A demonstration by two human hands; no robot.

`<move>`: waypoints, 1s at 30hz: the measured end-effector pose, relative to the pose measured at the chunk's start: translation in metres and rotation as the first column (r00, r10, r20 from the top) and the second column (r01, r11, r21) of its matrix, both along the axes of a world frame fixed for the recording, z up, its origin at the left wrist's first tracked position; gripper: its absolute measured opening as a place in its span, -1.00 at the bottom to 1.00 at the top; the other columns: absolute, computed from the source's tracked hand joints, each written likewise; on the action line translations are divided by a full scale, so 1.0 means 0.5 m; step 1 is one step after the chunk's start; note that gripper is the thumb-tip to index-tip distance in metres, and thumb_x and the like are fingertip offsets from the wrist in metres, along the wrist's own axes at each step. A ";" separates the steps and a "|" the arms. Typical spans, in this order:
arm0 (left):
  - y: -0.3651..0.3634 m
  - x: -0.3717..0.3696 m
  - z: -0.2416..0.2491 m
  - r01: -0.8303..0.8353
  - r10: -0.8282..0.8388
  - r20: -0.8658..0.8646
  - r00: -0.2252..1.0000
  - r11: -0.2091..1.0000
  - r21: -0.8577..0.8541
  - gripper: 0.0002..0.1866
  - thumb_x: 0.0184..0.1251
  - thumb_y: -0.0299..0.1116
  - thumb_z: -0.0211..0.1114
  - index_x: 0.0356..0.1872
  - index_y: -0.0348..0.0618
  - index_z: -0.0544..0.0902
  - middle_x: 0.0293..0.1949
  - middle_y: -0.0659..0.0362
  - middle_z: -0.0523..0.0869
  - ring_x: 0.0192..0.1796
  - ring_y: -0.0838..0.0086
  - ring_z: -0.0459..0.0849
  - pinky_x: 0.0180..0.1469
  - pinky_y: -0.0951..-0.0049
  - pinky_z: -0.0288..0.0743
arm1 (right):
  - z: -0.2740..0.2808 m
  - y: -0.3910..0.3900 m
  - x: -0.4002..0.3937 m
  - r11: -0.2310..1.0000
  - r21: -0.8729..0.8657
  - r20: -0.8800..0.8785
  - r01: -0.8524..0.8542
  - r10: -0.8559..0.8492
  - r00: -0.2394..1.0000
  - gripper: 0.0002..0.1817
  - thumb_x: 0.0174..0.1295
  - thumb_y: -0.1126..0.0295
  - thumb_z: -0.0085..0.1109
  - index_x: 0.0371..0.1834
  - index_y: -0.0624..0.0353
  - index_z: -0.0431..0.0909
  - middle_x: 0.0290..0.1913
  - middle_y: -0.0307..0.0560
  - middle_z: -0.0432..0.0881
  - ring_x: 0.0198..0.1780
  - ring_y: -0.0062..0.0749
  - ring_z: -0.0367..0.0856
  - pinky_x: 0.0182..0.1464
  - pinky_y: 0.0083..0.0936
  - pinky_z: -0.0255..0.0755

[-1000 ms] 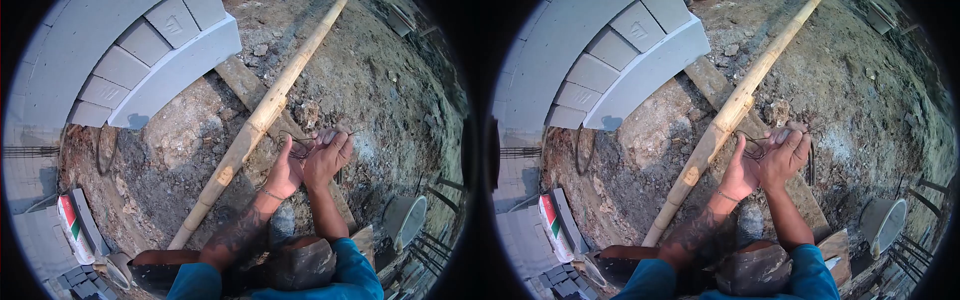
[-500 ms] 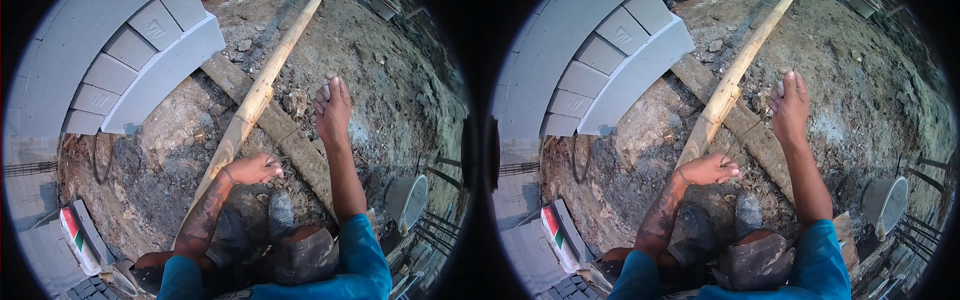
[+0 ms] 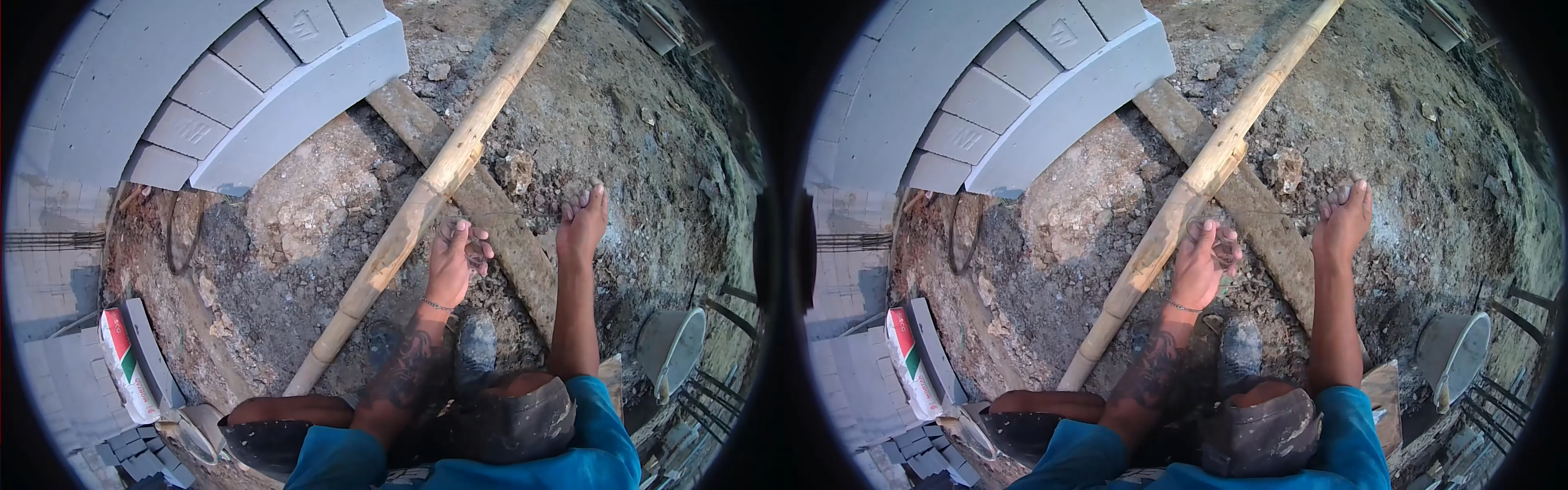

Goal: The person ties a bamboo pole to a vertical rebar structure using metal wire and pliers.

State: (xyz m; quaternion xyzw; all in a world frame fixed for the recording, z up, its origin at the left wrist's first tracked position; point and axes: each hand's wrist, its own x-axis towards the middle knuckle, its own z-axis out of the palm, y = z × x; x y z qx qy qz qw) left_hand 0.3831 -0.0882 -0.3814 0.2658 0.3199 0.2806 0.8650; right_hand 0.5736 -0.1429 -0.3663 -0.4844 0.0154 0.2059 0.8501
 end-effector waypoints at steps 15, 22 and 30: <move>-0.144 -0.040 -0.080 0.701 -0.468 -0.575 0.671 0.653 0.286 -0.43 0.43 0.09 -0.17 -0.45 -0.25 0.49 -0.73 0.23 0.42 -0.64 0.60 0.39 -0.53 0.50 0.30 | -0.062 -0.043 0.069 0.969 -0.139 -0.148 -0.205 0.184 0.972 -0.65 0.44 0.29 -0.26 0.15 0.26 0.31 -0.39 -0.25 0.41 -0.42 -0.59 0.33 -0.38 -0.60 0.32; -0.057 -0.078 -0.066 0.730 -0.333 -0.719 0.609 0.589 0.346 -0.45 0.42 0.05 -0.08 -0.47 -0.27 0.57 -0.72 0.23 0.45 -0.61 0.63 0.44 -0.54 0.55 0.30 | -0.088 -0.021 0.070 0.956 -0.211 -0.081 -0.205 0.192 0.978 -0.66 0.43 0.26 -0.24 0.13 0.22 0.34 -0.52 -0.34 0.28 -0.57 -0.68 0.20 -0.53 -0.71 0.13; -0.026 -0.069 -0.077 0.214 -0.152 -0.288 0.946 0.957 0.198 -0.64 0.36 -0.09 0.10 -0.09 -0.21 0.53 -0.42 0.23 0.55 -0.36 0.59 0.49 -0.25 0.55 0.40 | -0.059 -0.002 0.079 0.976 -0.141 -0.116 -0.167 0.152 0.982 -0.65 0.44 0.23 -0.25 0.14 0.16 0.35 -0.57 -0.37 0.19 -0.58 -0.69 0.11 -0.56 -0.68 0.09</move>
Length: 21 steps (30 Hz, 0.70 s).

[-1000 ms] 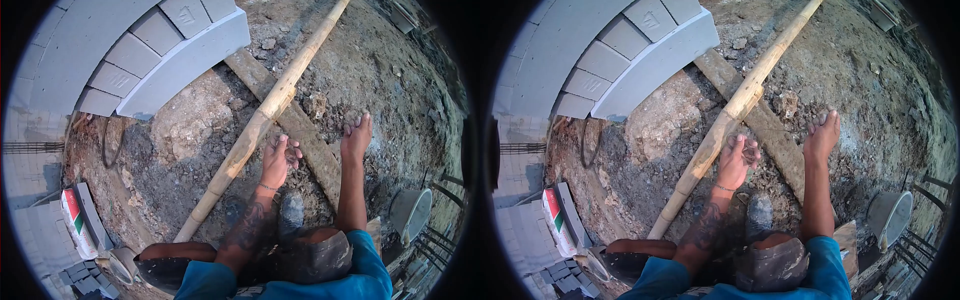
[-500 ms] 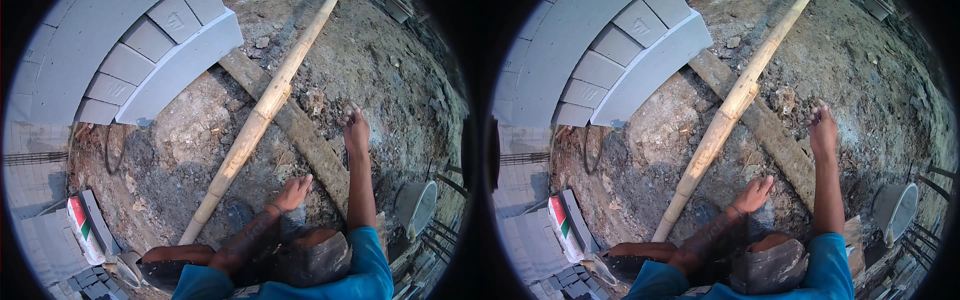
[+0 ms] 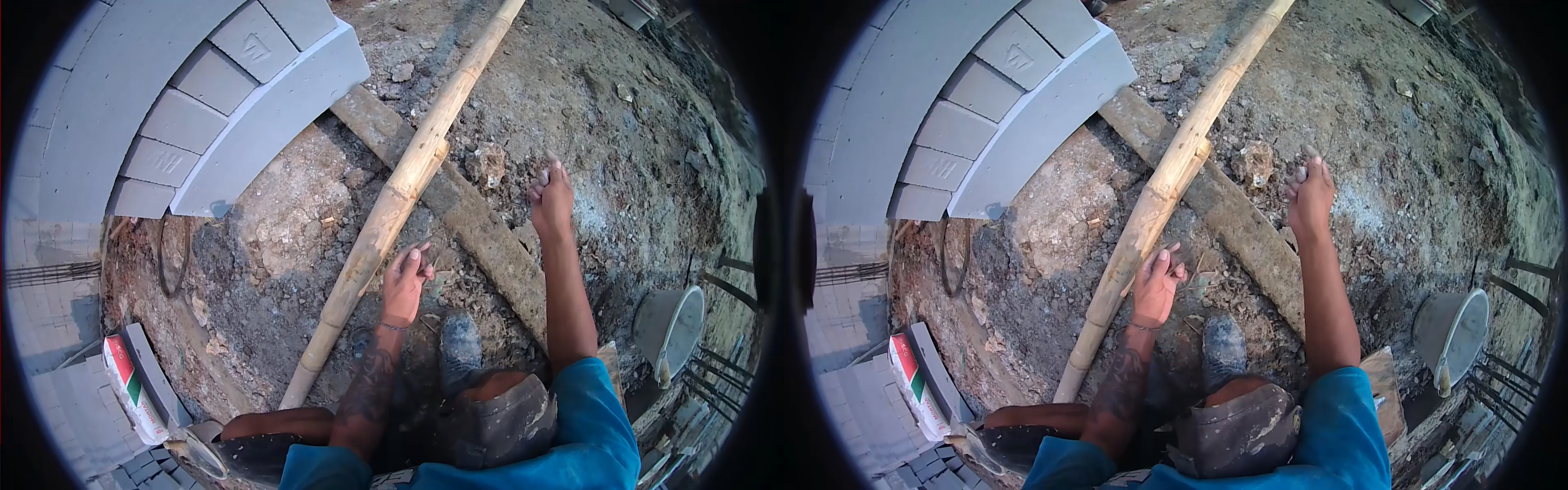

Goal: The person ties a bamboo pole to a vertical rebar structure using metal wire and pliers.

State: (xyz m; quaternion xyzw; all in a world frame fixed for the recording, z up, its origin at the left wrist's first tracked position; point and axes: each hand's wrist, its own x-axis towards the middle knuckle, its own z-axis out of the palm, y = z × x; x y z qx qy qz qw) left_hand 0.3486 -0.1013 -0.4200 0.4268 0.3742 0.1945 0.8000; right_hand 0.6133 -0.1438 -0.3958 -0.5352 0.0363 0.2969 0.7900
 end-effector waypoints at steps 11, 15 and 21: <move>0.020 -0.022 0.038 0.014 -0.079 -0.195 0.978 0.950 -0.312 -0.58 0.41 -0.07 0.00 -0.65 0.02 0.25 -0.70 0.39 0.25 -0.69 0.64 0.26 -0.60 0.54 0.19 | -0.004 -0.029 0.051 0.995 -0.068 -0.019 -0.072 0.071 0.997 -0.63 0.45 0.25 -0.29 0.18 0.17 0.35 -0.59 -0.39 0.14 -0.59 -0.71 0.07 -0.58 -0.72 0.01; -0.061 -0.012 -0.029 0.527 -0.543 -0.178 0.820 0.839 -0.132 -0.55 0.40 -0.04 0.01 -0.65 -0.05 0.29 -0.71 0.39 0.24 -0.66 0.68 0.24 -0.60 0.55 0.17 | -0.040 -0.029 0.089 0.987 -0.139 0.134 -0.083 0.102 0.986 -0.65 0.43 0.26 -0.24 0.13 0.23 0.36 -0.55 -0.37 0.24 -0.59 -0.71 0.13 -0.57 -0.72 0.07; -0.050 0.022 -0.036 0.640 -0.506 -0.488 0.711 0.754 0.151 -0.56 0.36 0.01 0.04 -0.48 -0.20 0.47 -0.58 0.18 0.47 -0.50 0.41 0.46 -0.41 0.36 0.33 | -0.077 -0.022 -0.013 0.997 -0.083 0.251 -0.008 0.028 0.967 -0.69 0.41 0.28 -0.18 0.09 0.21 0.33 -0.35 -0.21 0.48 -0.41 -0.66 0.38 -0.39 -0.69 0.30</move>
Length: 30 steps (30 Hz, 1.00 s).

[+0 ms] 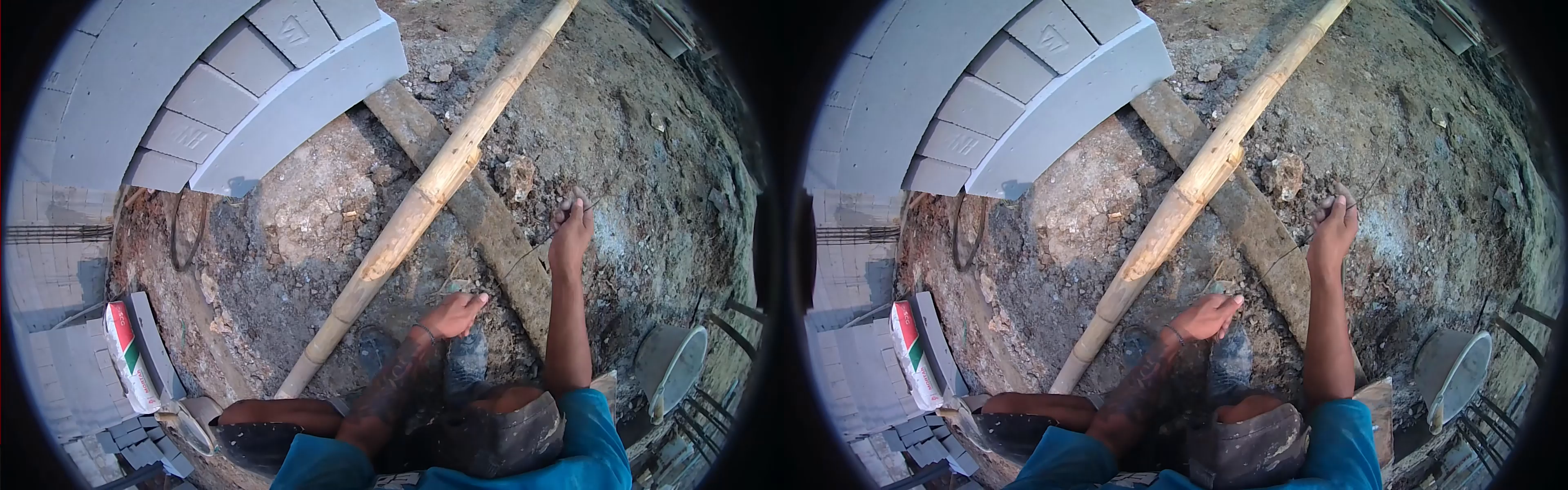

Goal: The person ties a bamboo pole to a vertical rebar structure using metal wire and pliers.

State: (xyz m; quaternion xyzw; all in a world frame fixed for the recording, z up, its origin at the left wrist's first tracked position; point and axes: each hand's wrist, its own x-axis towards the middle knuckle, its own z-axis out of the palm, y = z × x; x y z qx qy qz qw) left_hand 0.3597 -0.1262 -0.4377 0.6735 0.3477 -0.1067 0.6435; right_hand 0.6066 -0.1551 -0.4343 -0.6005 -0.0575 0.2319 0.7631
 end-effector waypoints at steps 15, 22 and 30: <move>0.464 0.034 -0.102 -0.424 0.396 -0.301 0.868 0.905 -0.032 -0.18 0.28 0.36 -0.24 -0.15 -0.33 0.60 -0.27 0.12 0.61 -0.22 0.42 0.55 -0.03 0.38 0.40 | -0.011 -0.083 -0.146 0.224 -0.864 0.007 -0.451 0.901 0.434 -0.79 0.25 0.33 -0.03 -0.18 0.16 0.55 -0.39 0.18 0.61 -0.31 0.06 0.61 -0.26 -0.18 0.44; 0.503 0.075 -0.107 -0.295 0.213 -0.393 0.895 0.942 -0.162 -0.23 0.34 0.25 -0.19 0.32 -0.22 0.19 -0.03 0.03 0.55 -0.20 0.37 0.58 -0.05 0.28 0.44 | -0.054 -0.055 -0.213 0.198 -0.972 0.117 -0.128 0.875 0.470 -0.84 0.21 0.31 0.00 -0.24 0.01 0.57 -0.37 0.08 0.64 -0.38 0.04 0.61 -0.34 -0.15 0.47; 0.495 0.083 -0.155 -0.231 0.119 -0.380 0.917 0.936 -0.264 -0.50 0.47 -0.06 -0.25 0.23 -0.16 0.33 0.09 0.10 0.50 -0.03 0.39 0.54 0.02 0.27 0.44 | -0.098 -0.028 -0.238 0.437 -0.897 0.380 -0.070 0.842 0.383 -0.88 0.19 0.36 0.02 -0.27 0.08 0.50 -0.47 -0.05 0.58 -0.45 -0.11 0.60 -0.46 -0.25 0.45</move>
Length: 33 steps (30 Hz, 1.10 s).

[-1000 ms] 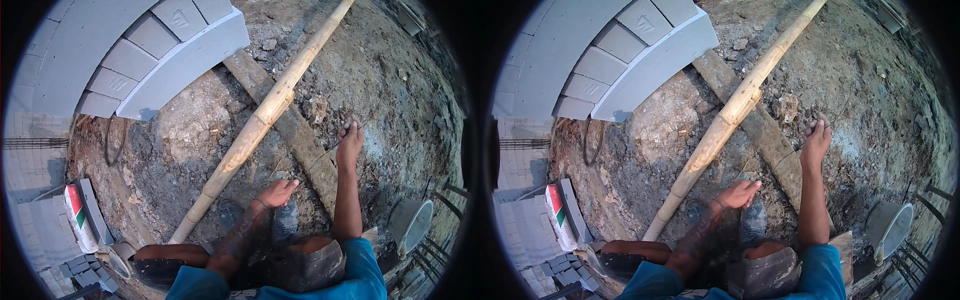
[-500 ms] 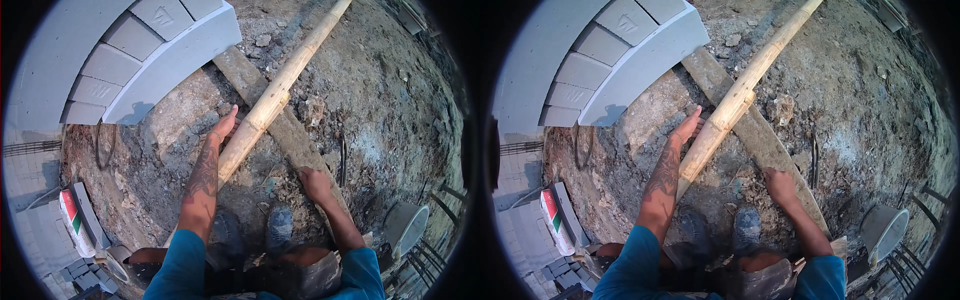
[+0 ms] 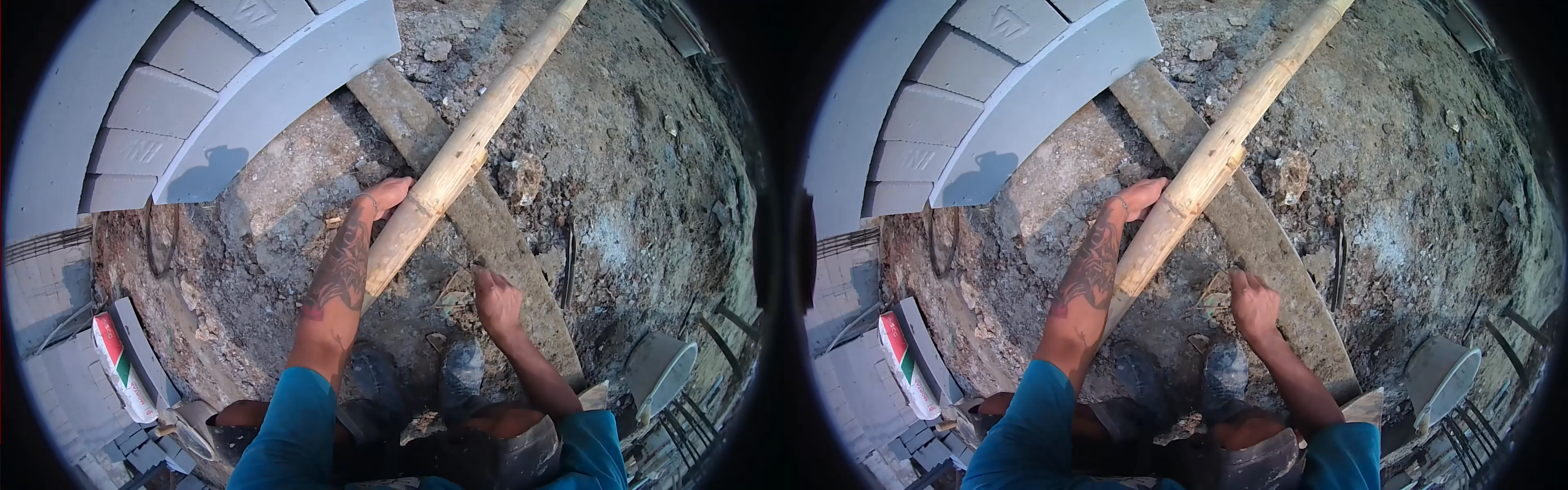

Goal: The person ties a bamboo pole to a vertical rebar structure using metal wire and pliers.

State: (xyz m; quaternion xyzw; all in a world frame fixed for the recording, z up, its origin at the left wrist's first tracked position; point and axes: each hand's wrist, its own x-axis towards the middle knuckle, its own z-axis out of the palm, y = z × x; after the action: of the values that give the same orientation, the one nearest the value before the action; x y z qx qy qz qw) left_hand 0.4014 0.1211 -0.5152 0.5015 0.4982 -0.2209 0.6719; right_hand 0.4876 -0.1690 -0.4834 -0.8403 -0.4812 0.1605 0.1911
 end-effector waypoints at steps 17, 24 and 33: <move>-0.025 -0.029 -0.030 -0.234 0.245 -0.030 0.969 0.950 0.205 -0.59 0.35 -0.15 0.00 -0.14 -0.37 0.55 -0.19 0.01 0.63 -0.20 0.34 0.65 -0.18 0.29 0.51 | -0.039 0.071 -0.018 0.980 -0.112 -0.046 -0.163 0.159 0.986 -0.89 0.21 0.34 -0.04 -0.35 0.11 0.44 -0.45 0.02 0.59 -0.50 0.00 0.57 -0.48 -0.14 0.41; -0.021 -0.032 -0.043 -0.189 0.201 -0.022 0.979 0.947 0.260 -0.57 0.35 -0.13 0.00 -0.10 -0.36 0.55 -0.11 -0.01 0.61 -0.16 0.31 0.64 -0.13 0.31 0.50 | -0.076 0.027 -0.034 0.988 0.066 -0.006 -0.141 0.141 0.990 -0.95 0.15 0.41 0.00 -0.35 0.09 0.42 -0.49 -0.06 0.54 -0.47 -0.08 0.57 -0.47 -0.21 0.42; -0.026 -0.025 -0.005 -0.212 0.213 0.013 0.977 0.965 0.156 -0.58 0.39 -0.12 -0.08 -0.07 -0.29 0.54 -0.10 0.06 0.61 -0.12 0.37 0.62 -0.11 0.27 0.49 | -0.075 0.073 -0.025 0.922 0.237 0.121 -0.306 0.284 0.951 -0.83 0.05 0.46 0.08 -0.26 0.08 0.45 -0.47 -0.20 0.50 -0.40 -0.34 0.53 -0.40 -0.42 0.41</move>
State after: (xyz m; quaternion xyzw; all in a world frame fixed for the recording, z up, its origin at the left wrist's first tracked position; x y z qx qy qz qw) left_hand 0.3889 0.1081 -0.5177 0.4959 0.5660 -0.1089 0.6495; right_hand 0.4750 -0.1324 -0.5212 -0.7330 -0.6263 0.0894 0.2497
